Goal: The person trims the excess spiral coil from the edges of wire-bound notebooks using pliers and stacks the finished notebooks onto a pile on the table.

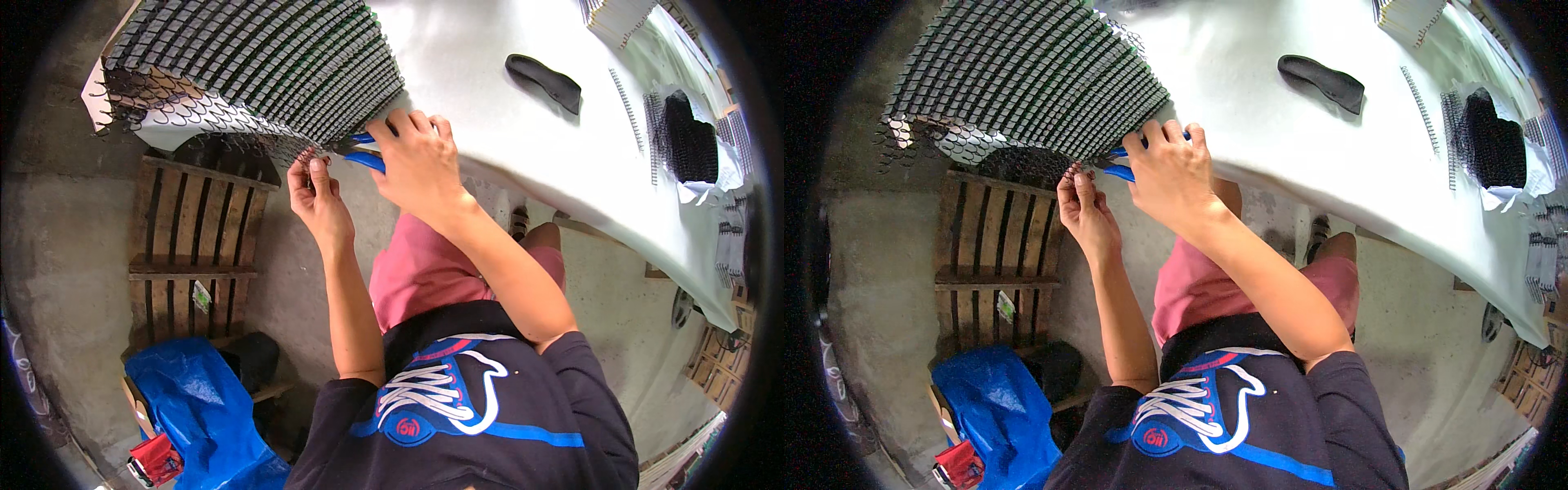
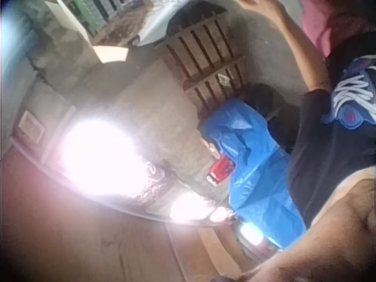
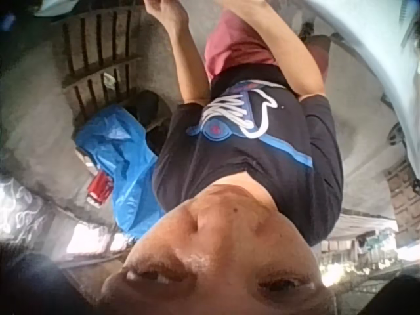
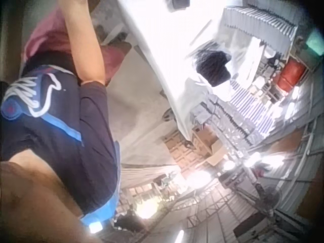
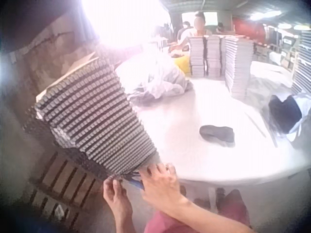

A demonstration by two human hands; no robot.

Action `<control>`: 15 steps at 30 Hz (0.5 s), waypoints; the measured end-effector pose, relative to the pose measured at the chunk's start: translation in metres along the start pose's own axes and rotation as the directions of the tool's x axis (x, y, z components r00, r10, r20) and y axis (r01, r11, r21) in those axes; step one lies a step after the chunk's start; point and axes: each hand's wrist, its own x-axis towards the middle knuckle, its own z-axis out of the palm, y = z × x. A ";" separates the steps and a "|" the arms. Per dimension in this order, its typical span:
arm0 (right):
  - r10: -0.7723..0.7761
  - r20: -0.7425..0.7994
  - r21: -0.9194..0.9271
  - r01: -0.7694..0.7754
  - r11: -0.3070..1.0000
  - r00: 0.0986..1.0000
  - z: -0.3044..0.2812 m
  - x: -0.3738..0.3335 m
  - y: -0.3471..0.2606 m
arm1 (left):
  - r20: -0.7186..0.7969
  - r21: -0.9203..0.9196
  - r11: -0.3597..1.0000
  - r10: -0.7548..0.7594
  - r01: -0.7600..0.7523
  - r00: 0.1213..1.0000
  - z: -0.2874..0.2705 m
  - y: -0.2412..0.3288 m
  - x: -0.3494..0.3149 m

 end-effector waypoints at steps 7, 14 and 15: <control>0.011 0.147 0.102 -0.026 0.994 0.989 0.003 0.005 0.002 | 0.016 -0.044 0.999 0.003 -0.002 1.000 0.003 0.001 0.000; -0.011 0.061 0.081 0.006 0.997 0.998 -0.009 0.001 0.006 | 0.118 -0.551 0.784 -0.267 0.286 0.957 -0.016 0.000 -0.002; -0.059 -0.034 0.069 0.061 0.996 0.998 -0.008 0.000 0.008 | 0.155 -0.627 0.702 -0.311 0.336 0.938 -0.015 0.001 -0.002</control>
